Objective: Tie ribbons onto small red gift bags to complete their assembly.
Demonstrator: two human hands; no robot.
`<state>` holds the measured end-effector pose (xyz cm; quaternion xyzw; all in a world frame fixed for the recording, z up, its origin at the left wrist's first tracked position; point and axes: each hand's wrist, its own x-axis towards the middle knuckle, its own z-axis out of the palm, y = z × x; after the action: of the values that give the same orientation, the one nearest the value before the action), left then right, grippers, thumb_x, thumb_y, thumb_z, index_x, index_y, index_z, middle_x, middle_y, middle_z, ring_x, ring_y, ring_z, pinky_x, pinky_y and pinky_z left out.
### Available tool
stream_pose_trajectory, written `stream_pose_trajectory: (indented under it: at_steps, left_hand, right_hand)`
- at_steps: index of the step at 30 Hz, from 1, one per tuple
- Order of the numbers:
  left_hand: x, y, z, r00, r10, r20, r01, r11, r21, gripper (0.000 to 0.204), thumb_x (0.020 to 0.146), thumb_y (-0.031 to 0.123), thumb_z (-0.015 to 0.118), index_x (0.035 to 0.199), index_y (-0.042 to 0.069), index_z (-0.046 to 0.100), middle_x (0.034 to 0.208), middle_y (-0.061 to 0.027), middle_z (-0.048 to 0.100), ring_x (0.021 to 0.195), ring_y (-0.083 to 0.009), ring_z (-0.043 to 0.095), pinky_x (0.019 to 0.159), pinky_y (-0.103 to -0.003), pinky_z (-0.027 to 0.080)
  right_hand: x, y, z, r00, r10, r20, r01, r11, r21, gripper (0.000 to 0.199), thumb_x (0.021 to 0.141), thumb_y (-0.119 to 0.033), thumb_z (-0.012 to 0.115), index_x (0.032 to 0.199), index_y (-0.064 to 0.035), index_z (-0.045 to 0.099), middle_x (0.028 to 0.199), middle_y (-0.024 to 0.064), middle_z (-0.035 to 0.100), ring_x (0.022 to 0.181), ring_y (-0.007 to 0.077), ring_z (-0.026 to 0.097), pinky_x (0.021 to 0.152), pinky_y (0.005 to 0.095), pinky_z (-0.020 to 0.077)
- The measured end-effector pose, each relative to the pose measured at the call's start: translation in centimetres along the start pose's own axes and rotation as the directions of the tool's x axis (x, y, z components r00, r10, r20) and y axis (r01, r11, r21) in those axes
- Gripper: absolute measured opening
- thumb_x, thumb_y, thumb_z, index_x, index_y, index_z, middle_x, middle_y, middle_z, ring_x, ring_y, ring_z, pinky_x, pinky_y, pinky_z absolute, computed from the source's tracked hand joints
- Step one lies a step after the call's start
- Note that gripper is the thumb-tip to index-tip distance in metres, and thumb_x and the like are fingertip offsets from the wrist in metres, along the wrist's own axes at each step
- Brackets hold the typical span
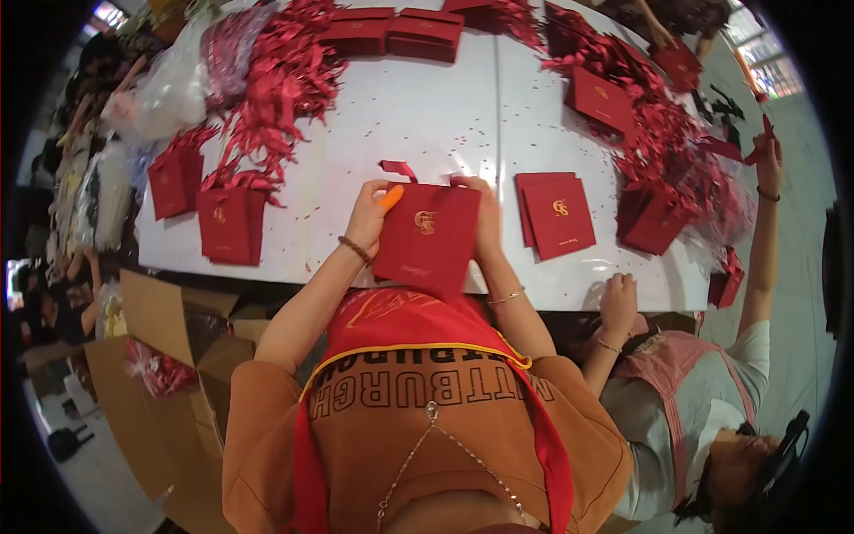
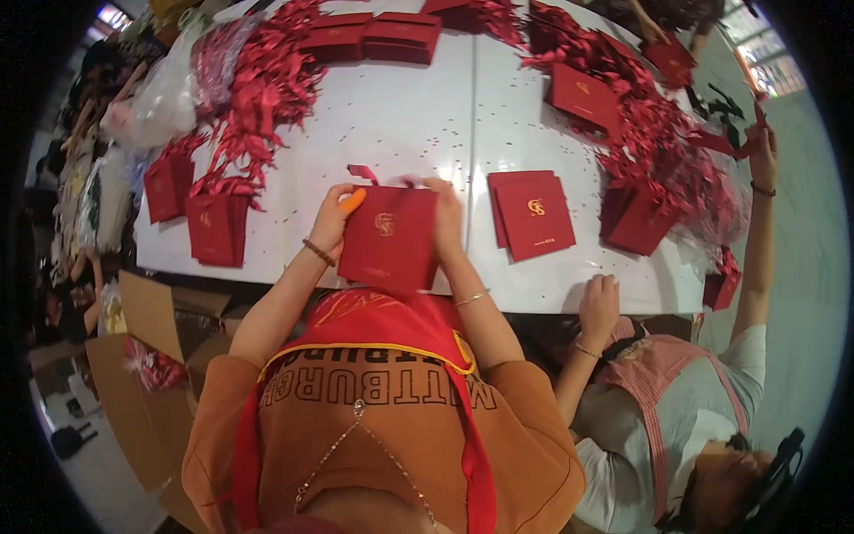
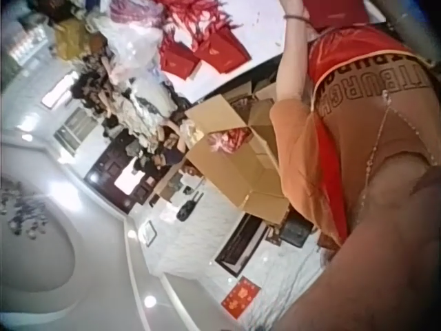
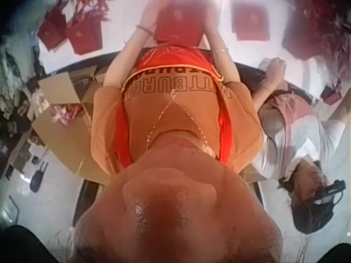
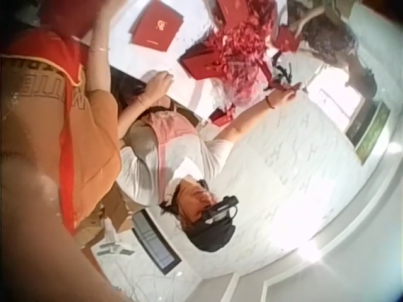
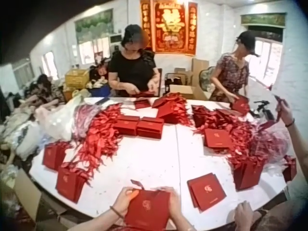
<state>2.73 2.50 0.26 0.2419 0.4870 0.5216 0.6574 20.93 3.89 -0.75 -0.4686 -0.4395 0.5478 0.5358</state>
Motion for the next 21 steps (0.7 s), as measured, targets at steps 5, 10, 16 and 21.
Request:
stream_pose_trajectory:
  at_steps: [5,10,16,21]
  left_hand:
    - [-0.3,0.3,-2.5,0.984,0.158,-0.083,-0.027,0.593,0.805,0.020,0.088,0.022,0.054,0.100,0.006,0.056,0.076,-0.0079,0.062,0.066,-0.0132,0.058,0.058,-0.028,0.044]
    - [5.0,2.8,-5.5,0.924,0.383,-0.005,-0.109,0.276,0.955,0.024,0.086,0.025,0.050,0.094,0.006,0.061,0.081,-0.0158,0.062,0.080,-0.0321,0.059,0.070,-0.036,0.046]
    - [13.1,6.0,-9.8,0.801,0.580,0.149,-0.109,-0.103,0.989,0.025,0.082,0.014,0.048,0.105,0.011,0.057,0.104,-0.0125,0.056,0.092,-0.0346,0.055,0.078,-0.042,0.047]
    - [15.7,7.1,-12.6,0.898,0.363,0.250,-0.022,-0.531,0.847,0.026,0.079,0.007,0.048,0.105,0.005,0.054,0.101,-0.0151,0.055,0.091,-0.0324,0.055,0.077,-0.040,0.048]
  right_hand:
    - [-0.8,-0.6,-1.9,0.952,-0.087,-0.294,0.054,0.992,-0.116,0.025,0.090,-0.021,0.052,0.074,-0.0023,0.051,0.066,-0.0025,0.047,0.060,0.0063,0.038,0.055,0.0218,0.0331]
    - [-1.9,-1.9,0.2,0.954,-0.151,0.261,0.249,0.882,-0.399,0.013,0.083,-0.013,0.060,0.081,-0.0002,0.060,0.071,0.0039,0.057,0.064,0.0139,0.052,0.059,0.0245,0.0417]
    - [-1.0,-1.8,2.7,0.754,-0.295,0.586,0.626,0.594,-0.505,0.010,0.077,-0.008,0.060,0.087,-0.0045,0.061,0.082,0.0072,0.058,0.079,0.0254,0.052,0.071,0.0339,0.0425]
    - [-1.3,-1.9,2.7,0.748,-0.260,0.610,0.630,0.567,-0.531,0.011,0.077,-0.008,0.060,0.088,-0.0048,0.060,0.085,0.0071,0.058,0.081,0.0257,0.052,0.073,0.0342,0.0420]
